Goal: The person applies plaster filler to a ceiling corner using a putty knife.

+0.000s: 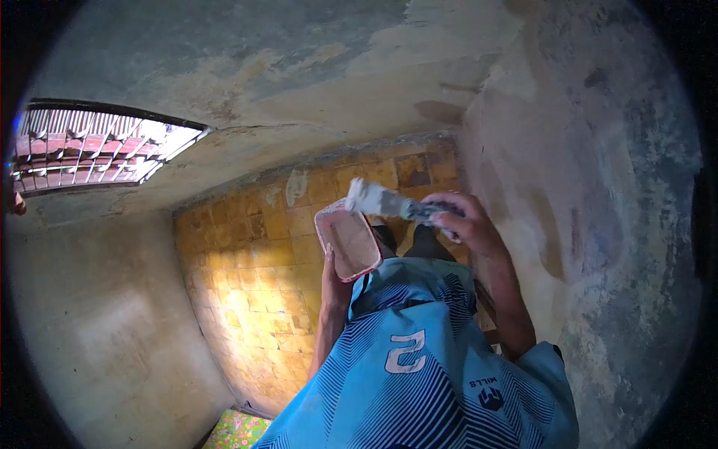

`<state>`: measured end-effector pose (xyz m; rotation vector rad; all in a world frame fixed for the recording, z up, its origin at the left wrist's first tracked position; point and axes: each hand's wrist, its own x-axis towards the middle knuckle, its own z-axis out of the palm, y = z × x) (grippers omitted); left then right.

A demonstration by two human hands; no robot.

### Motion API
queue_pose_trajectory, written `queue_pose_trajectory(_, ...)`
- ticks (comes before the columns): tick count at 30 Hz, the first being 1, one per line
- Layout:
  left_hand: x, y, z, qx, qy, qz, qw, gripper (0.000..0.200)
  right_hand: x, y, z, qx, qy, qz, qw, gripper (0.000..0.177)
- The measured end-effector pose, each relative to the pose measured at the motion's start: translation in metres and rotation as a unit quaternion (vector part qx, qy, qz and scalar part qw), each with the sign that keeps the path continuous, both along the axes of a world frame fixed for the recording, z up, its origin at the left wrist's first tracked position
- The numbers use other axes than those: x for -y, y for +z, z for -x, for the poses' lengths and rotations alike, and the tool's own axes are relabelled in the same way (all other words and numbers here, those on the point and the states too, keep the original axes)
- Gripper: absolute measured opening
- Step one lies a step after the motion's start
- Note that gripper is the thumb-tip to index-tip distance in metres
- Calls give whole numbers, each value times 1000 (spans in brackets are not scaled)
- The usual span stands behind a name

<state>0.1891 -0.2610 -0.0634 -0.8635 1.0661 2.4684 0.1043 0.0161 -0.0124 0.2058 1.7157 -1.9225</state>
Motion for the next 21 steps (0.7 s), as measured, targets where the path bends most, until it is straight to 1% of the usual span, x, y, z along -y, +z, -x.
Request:
queue_pose_trajectory(1, 7, -2, 0, -1, 11, -8, 1000, 61, -1, 4, -1, 33, -26, 37, 998, 41)
queue_pose_trajectory(2, 14, -3, 1, -4, 21, -15, 1000, 60, 1, 9, -1, 17, -49, 55, 997, 42)
queue_pose_trajectory(5, 37, -1, 12, -6, 26, -34, 999, 61, 3, 3, -8, 36, -156, 86, 983, 44)
queue_pose_trajectory(7, 57, -4, 20, -14, 17, -55, 998, 62, 8, -3, -11, 28, -195, 91, 976, 43)
queue_pose_trajectory(10, 89, 4, 33, -4, 17, -35, 999, 64, 30, -14, -12, 12, -253, 128, 959, 39)
queue_pose_trajectory(11, 105, 7, 36, -5, 10, -25, 1000, 62, 44, -16, -11, 6, -271, 144, 952, 37)
queue_pose_trajectory(12, 121, 10, 40, -5, 5, -18, 1000, 59, 61, -16, -11, 12, -300, 156, 941, 33)
queue_pose_trajectory(15, 172, 2, 41, -22, 0, 19, 1000, 59, 105, -35, -7, 60, -369, 183, 909, 31)
queue_pose_trajectory(17, 208, -1, 45, -23, -2, 59, 998, 59, 135, -51, -4, 82, -368, 226, 899, 30)
queue_pose_trajectory(18, 227, -11, 47, -40, -4, 60, 997, 60, 148, -57, -3, 94, -369, 247, 891, 29)
queue_pose_trajectory(21, 267, -8, 59, -38, -23, 74, 996, 58, 177, -75, -8, 101, -374, 252, 887, 27)
